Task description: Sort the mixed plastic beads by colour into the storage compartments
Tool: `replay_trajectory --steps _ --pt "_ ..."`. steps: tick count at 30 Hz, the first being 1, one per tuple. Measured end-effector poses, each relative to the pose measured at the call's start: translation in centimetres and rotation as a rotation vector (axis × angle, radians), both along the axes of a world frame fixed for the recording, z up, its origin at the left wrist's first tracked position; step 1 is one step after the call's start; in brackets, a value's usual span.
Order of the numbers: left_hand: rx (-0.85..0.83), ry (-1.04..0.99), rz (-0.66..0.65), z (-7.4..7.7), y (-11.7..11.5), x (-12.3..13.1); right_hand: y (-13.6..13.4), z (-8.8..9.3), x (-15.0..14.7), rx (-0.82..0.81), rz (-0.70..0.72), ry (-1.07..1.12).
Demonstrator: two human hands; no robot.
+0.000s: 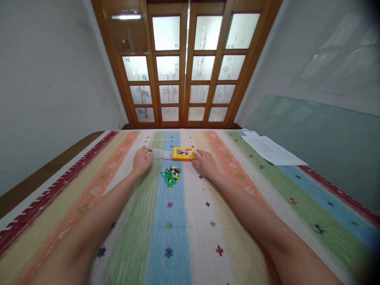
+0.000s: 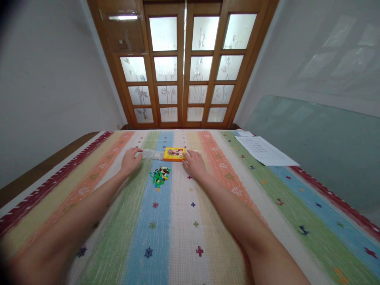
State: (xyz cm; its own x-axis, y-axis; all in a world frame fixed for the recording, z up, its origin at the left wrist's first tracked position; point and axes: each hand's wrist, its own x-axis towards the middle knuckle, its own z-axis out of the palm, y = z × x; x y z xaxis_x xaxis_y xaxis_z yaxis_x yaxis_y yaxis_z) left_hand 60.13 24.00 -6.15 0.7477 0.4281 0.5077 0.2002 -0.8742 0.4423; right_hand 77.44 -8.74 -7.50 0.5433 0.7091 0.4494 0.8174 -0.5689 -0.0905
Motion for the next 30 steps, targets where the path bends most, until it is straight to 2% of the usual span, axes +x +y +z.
replay_trajectory --steps 2,4,7,10,13,15,20,24,30 --pt "0.025 0.027 0.135 -0.3 4.0 -0.8 0.4 0.1 -0.5 -0.012 -0.03 -0.007" --pt "0.015 0.114 0.176 -1.0 6.8 -1.3 0.6 0.1 -0.8 -0.033 -0.044 0.001" --pt "-0.046 0.29 0.203 -2.4 8.0 -1.5 0.6 -0.1 -0.7 -0.066 -0.005 0.023" --pt "-0.023 0.295 0.285 -3.7 6.6 -1.0 0.1 -0.1 -0.2 -0.068 0.007 0.038" --pt "-0.015 0.223 0.314 -4.3 4.3 -0.4 -0.6 0.1 0.5 -0.052 -0.031 0.057" --pt "-0.004 0.208 0.303 -4.2 2.8 0.0 -1.3 0.4 1.1 -0.047 -0.064 0.079" --pt "0.057 0.361 0.321 -3.1 -0.1 1.0 -2.8 0.8 2.1 -0.058 -0.131 0.123" --pt "0.073 0.362 0.342 -2.8 -1.0 1.3 -3.0 0.6 2.0 -0.057 -0.168 0.12" --pt "0.084 0.286 0.322 -3.2 -0.9 1.0 -2.8 0.4 1.4 -0.032 -0.189 0.1"
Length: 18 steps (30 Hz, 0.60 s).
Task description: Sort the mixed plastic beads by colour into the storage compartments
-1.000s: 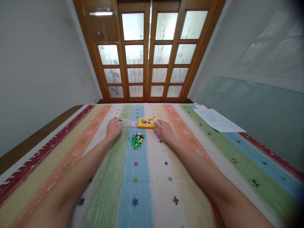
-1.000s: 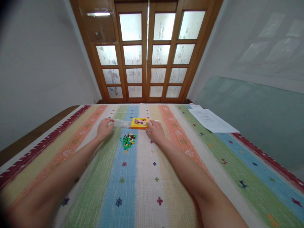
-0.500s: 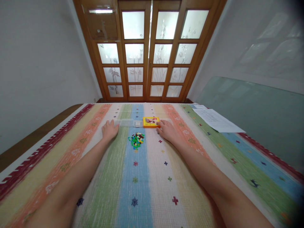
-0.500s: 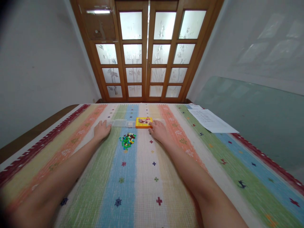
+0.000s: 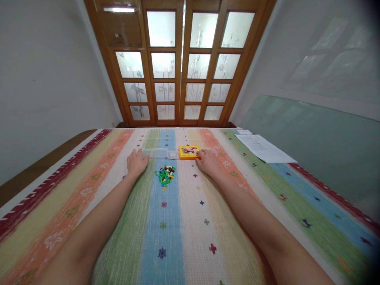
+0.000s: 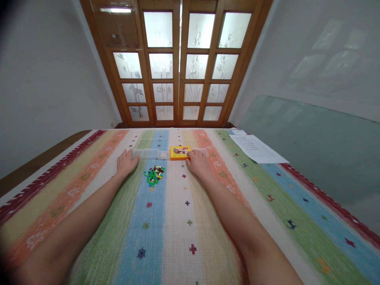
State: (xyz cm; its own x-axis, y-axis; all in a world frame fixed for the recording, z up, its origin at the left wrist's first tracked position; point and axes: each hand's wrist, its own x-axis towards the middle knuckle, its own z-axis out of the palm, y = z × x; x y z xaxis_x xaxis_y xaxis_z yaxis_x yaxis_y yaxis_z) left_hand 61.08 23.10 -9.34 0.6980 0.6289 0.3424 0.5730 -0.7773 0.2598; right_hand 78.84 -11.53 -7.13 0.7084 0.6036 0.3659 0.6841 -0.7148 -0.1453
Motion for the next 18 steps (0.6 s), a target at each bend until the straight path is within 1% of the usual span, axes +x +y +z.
replay_trajectory --steps 3,6,8,11,13,14,16,18 --pt "0.028 -0.078 -0.07 0.2 -0.2 -0.2 -0.6 0.5 1.1 0.032 0.021 0.018" --pt "0.044 -0.198 -0.201 0.9 -0.9 -0.3 -1.9 1.2 3.5 0.04 0.009 0.055" --pt "0.041 -0.276 -0.301 1.5 -1.7 -0.2 -3.0 1.5 5.3 -0.032 0.045 0.092" --pt "0.023 -0.342 -0.47 2.3 -3.3 -0.2 -4.5 1.6 7.0 -0.148 0.156 0.097" --pt "0.017 -0.333 -0.591 2.8 -4.6 -0.2 -5.4 1.5 7.2 -0.187 0.193 0.085" --pt "0.016 -0.319 -0.651 3.0 -5.3 -0.2 -5.7 1.4 7.0 -0.193 0.186 0.071" --pt "0.006 -0.283 -0.752 3.2 -6.6 -0.4 -6.4 1.2 6.5 -0.19 0.137 0.036" --pt "-0.019 -0.257 -0.82 3.4 -7.9 -0.6 -7.1 1.2 5.8 -0.177 0.07 0.026"
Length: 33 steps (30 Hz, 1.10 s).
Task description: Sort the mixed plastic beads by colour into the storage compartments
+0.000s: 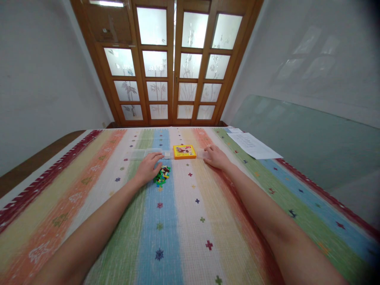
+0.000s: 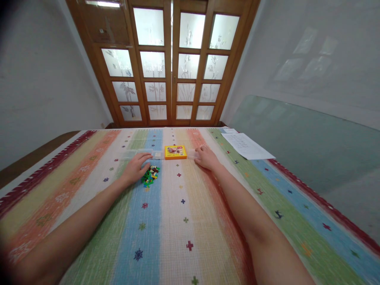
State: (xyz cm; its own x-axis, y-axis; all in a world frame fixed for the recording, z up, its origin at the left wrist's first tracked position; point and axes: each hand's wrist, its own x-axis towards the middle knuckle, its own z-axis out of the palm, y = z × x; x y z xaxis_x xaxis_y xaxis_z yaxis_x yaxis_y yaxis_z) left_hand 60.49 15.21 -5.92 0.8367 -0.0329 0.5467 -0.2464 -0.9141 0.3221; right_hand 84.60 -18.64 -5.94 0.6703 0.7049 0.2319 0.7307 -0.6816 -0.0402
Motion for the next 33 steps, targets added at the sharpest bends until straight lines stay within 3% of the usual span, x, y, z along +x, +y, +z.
replay_trajectory --steps 4,7,11,14,17,21,26,33 --pt "-0.029 0.061 -0.1 0.2 -2.1 -0.3 -0.7 0.9 -1.5 0.076 -0.135 0.03" --pt "-0.134 0.094 -0.143 0.3 -3.5 -0.2 0.6 3.0 -3.6 0.218 -0.144 0.001" --pt "-0.431 0.128 -0.204 0.0 -5.1 -0.1 4.7 6.2 -8.5 0.331 0.172 0.024" --pt "-0.733 0.138 -0.25 -0.4 -5.7 0.0 7.8 7.2 -12.2 0.31 0.362 0.041" --pt "-0.981 0.087 -0.239 -0.6 -5.6 0.2 9.7 6.5 -14.1 0.278 0.414 -0.021" --pt "-1.094 0.083 -0.198 -0.5 -5.0 0.2 10.4 4.3 -14.6 0.248 0.468 -0.061" --pt "-1.076 0.105 -0.104 -0.4 -4.9 0.3 11.0 2.9 -15.5 0.259 0.408 -0.042" --pt "-0.94 0.033 0.022 0.0 -6.5 -0.5 11.1 3.1 -16.3 0.326 0.194 0.023"
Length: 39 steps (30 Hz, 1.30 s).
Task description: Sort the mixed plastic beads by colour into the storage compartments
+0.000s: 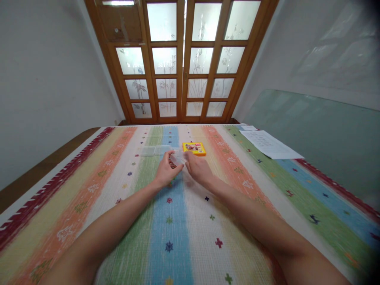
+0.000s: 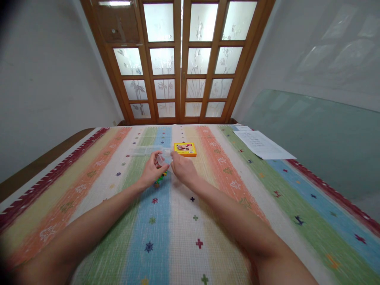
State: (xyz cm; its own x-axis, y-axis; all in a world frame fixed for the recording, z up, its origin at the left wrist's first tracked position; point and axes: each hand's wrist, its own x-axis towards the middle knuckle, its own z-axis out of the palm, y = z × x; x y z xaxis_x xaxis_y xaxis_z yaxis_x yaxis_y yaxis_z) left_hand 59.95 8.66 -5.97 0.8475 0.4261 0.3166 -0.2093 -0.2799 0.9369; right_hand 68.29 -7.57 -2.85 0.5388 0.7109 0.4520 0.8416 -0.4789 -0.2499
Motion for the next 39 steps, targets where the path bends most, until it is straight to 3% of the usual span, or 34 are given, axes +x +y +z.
replay_trajectory --steps 4,8,11,16,19,23,27,30,33,35,39 --pt "0.029 -0.048 -0.132 1.2 -0.1 -0.7 -1.2 1.3 1.2 0.181 0.009 0.065" --pt "0.02 -0.102 -0.346 2.1 0.5 -1.2 -2.0 1.8 3.5 0.406 0.06 0.368" --pt "0.027 -0.092 -0.438 1.9 0.4 -1.3 -2.1 1.3 5.0 0.423 0.032 0.468" --pt "-0.105 -0.065 -0.251 0.6 0.9 -0.2 -2.6 1.7 3.7 0.45 -0.01 0.123" --pt "-0.157 -0.084 -0.164 0.3 1.6 0.3 -2.4 2.0 1.5 0.334 0.094 -0.012" --pt "-0.17 -0.091 -0.201 0.2 1.7 0.3 -1.6 1.2 -0.2 0.141 0.275 -0.06" --pt "-0.123 -0.073 -0.273 0.1 1.6 0.2 -1.7 0.9 1.3 0.09 0.268 -0.078" --pt "-0.02 -0.062 -0.185 -0.3 2.5 0.4 -3.3 1.5 4.6 -0.026 0.17 -0.03" --pt "0.097 -0.063 -0.054 -0.9 4.2 0.7 -6.0 1.5 8.7 -0.146 -0.174 0.008" --pt "0.178 -0.06 0.046 -1.3 5.5 1.0 -8.0 0.8 11.3 -0.241 -0.328 0.015" --pt "0.287 -0.046 0.185 -1.8 7.4 1.2 -10.8 -1.5 14.6 -0.362 -0.376 0.056"
